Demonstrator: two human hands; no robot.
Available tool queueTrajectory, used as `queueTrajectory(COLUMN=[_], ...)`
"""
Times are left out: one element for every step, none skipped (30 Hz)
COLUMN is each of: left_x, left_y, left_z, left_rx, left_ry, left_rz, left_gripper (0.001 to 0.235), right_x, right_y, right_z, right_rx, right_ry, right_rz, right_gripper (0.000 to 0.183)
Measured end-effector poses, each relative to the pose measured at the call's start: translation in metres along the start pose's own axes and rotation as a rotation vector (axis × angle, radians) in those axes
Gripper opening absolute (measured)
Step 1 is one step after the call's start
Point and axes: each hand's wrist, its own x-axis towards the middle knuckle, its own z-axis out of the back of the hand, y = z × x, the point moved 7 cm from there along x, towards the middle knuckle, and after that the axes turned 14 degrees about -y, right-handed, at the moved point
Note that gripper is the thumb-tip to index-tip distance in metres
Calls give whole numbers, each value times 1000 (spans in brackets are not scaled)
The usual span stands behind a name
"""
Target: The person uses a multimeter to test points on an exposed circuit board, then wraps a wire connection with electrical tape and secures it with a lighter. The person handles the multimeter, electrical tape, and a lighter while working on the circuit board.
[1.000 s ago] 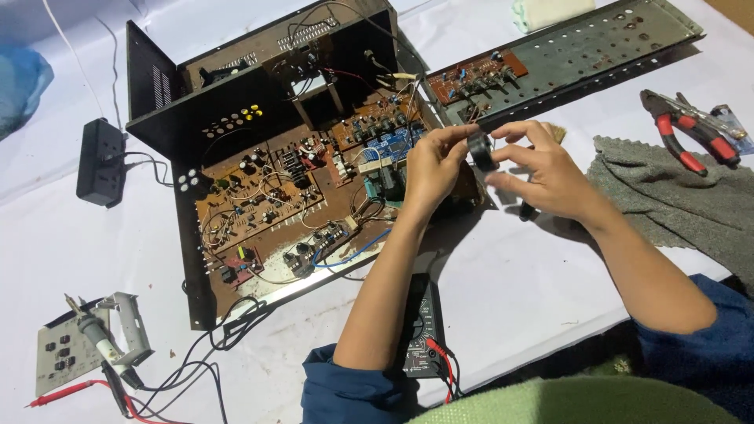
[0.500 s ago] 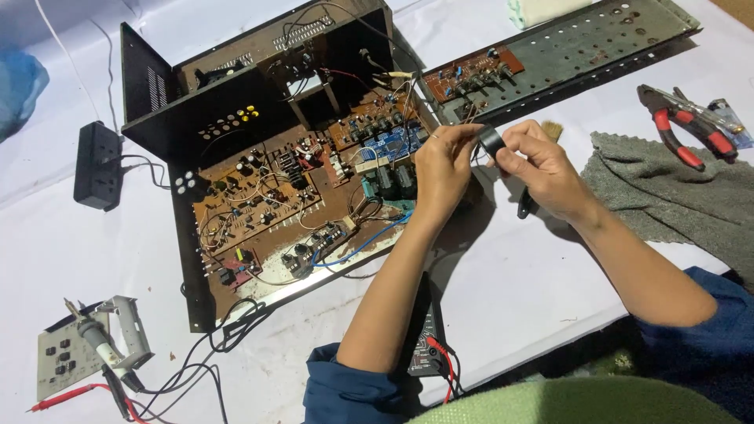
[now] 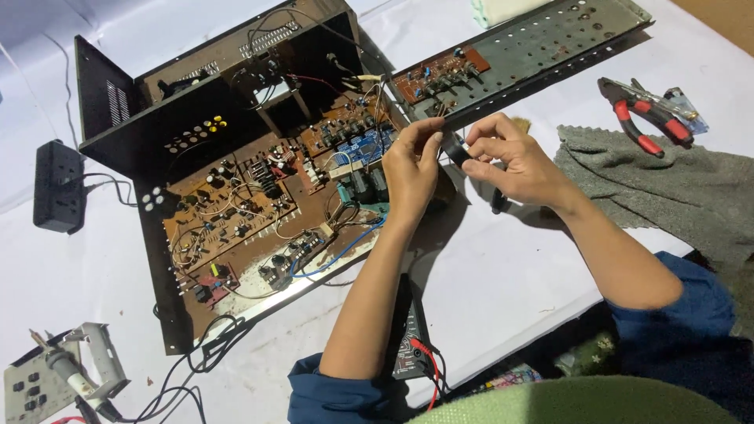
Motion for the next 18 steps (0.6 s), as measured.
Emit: queueTrajectory(left_x=[-1, -1, -1, -2, -2, -2, -2, -2, -2, -3, -3, -3, -4, -4, -4, -4, -3, -2], left_y=[1, 1, 2, 3, 3, 4, 5, 5, 6, 6, 7, 8, 8, 8, 7, 7, 7, 7], left_z=[-1, -1, -2, -3, -4, -4, -3, -4, -4, -4, -5, -6, -6, -6, -6, -6, -6, -6], left_rx=[-10, -9, 2, 13, 12, 10, 8, 8, 10, 12, 11, 10, 9, 10, 8, 6, 5, 0], left_ry=[1, 4, 11, 18, 20, 17, 12, 13, 13, 13, 13, 13, 13, 14, 9, 3, 5, -1], left_rz=[4, 3, 11, 18, 18, 27, 36, 34, 35, 37, 37, 34, 31, 31, 32, 32, 30, 28], left_gripper=[22, 22, 23, 23, 23, 23, 23, 23, 23, 23, 23, 23, 23, 23, 23, 23, 23, 23], right_x=[0, 0, 0, 0, 1, 2, 3, 3, 3, 2, 1, 0, -1, -1, 0, 0, 1, 2], right_y=[0, -3, -7, -10, -10, -9, -8, -6, -5, -5, -6, -7, -9, -8, -8, -8, -2, 4], right_z=[1, 3, 5, 6, 7, 6, 4, 7, 8, 9, 10, 12, 13, 12, 12, 12, 11, 12], right_rx=[-8, -8, 7, 21, 20, 27, 35, 34, -14, -63, -63, -103, -143, -143, -181, -219, -221, -292], right_ry=[10, 7, 24, 41, 38, 73, 108, 107, 136, 165, 165, 175, 184, 184, 184, 184, 182, 177], right_rz=[16, 15, 15, 15, 14, 21, 29, 30, 24, 18, 18, 23, 27, 26, 34, 41, 41, 52], right_gripper=[17, 17, 15, 14, 14, 11, 10, 10, 11, 12, 12, 11, 11, 11, 10, 11, 11, 13])
